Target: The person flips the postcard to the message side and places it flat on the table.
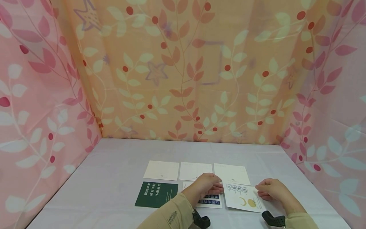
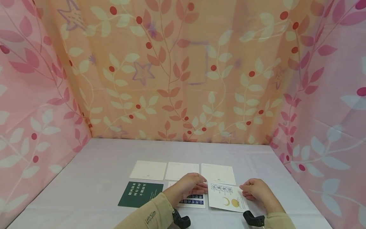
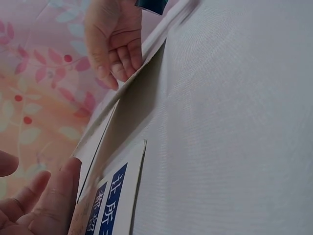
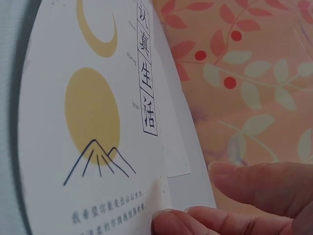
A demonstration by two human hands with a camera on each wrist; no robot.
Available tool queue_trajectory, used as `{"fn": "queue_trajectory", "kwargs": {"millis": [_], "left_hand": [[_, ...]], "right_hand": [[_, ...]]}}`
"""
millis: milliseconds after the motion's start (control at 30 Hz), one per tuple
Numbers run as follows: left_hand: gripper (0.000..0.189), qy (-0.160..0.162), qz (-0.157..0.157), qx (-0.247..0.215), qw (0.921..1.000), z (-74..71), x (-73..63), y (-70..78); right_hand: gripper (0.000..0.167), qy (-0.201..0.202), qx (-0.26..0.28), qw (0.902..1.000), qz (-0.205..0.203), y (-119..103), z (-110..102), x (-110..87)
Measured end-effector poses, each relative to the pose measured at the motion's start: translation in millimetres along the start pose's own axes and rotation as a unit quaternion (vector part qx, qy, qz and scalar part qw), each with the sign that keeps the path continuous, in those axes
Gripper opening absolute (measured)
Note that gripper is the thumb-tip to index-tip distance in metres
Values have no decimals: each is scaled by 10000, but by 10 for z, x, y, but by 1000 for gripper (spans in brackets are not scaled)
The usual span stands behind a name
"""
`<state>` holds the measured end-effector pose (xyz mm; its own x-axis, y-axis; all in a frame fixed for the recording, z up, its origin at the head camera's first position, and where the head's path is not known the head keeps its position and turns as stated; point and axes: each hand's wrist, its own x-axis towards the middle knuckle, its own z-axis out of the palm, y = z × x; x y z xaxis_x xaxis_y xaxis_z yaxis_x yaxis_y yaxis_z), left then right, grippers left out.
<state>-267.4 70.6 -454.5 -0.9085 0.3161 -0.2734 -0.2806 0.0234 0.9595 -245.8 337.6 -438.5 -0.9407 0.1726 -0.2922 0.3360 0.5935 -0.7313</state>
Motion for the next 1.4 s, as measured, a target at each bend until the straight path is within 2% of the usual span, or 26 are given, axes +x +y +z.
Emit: {"fn": "queue_trajectory", "kwargs": {"millis": [433, 833, 1233, 1400], "left_hand": [[26, -103, 74, -57, 9999, 43, 20, -11], [20, -35, 119, 285, 9995, 132, 30, -29], [29, -14, 226, 524, 9984, 205, 23, -47], [31, 13, 216, 560, 9982, 212, 29, -59]], "right_hand": [[25, -73, 8, 10000, 31, -2, -7, 6], [25, -68, 23, 10000, -1, 20, -6, 18], [24, -82, 108, 9999, -6, 13, -4, 6], [28, -90, 20, 10000, 21, 16, -19, -3]]}}
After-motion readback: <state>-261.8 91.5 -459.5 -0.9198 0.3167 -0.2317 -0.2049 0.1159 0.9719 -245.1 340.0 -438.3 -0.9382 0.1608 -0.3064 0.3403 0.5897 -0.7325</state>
